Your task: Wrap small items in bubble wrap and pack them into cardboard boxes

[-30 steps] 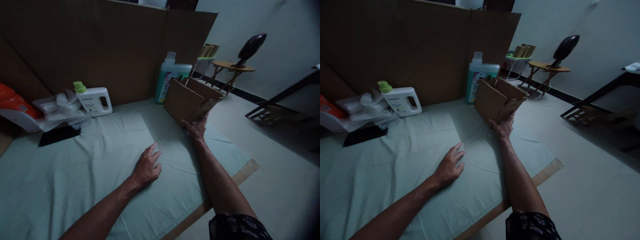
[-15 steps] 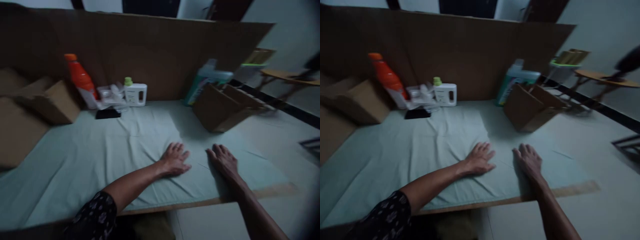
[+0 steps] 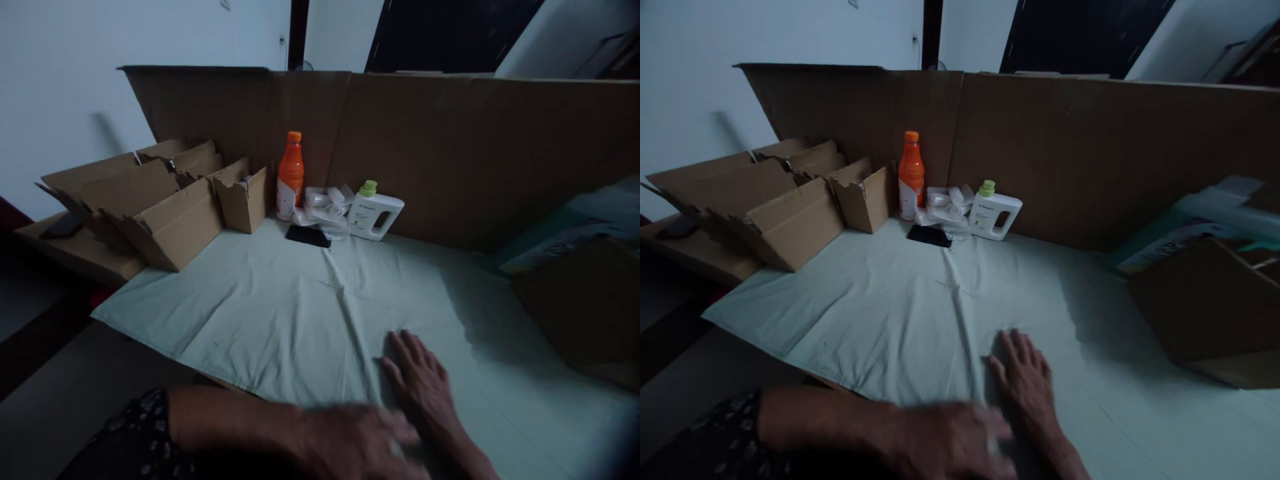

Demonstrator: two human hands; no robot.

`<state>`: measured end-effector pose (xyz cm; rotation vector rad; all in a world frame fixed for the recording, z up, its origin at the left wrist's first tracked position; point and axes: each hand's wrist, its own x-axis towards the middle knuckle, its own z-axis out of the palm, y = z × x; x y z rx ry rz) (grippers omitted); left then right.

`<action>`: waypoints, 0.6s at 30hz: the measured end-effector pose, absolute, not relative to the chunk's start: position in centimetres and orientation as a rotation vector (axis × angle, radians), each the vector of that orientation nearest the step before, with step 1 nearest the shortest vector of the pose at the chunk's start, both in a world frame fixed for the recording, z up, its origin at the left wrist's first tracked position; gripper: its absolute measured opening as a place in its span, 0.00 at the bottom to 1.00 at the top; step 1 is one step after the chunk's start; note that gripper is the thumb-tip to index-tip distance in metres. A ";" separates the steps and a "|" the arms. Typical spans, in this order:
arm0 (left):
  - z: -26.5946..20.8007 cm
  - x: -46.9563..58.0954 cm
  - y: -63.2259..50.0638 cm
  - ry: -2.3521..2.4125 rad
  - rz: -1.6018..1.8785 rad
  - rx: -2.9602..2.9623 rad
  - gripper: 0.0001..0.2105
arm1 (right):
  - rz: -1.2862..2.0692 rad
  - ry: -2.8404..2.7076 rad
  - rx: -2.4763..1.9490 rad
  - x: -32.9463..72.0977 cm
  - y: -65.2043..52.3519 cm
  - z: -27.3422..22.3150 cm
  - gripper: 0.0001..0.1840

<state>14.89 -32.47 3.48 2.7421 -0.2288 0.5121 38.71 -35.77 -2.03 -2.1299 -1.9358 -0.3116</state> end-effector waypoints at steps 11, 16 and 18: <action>14.6 -0.8 0.3 1.817 1.346 2.258 0.27 | 0.004 -2.266 -1.532 28.7 -32.1 -1.0 0.26; 14.7 -1.0 3.7 1.816 1.294 2.287 0.09 | 0.025 -2.264 -1.555 29.2 -31.9 -1.2 0.25; 14.5 -0.7 3.8 1.821 1.300 2.315 0.06 | 0.048 -2.260 -1.578 29.1 -31.9 -1.2 0.25</action>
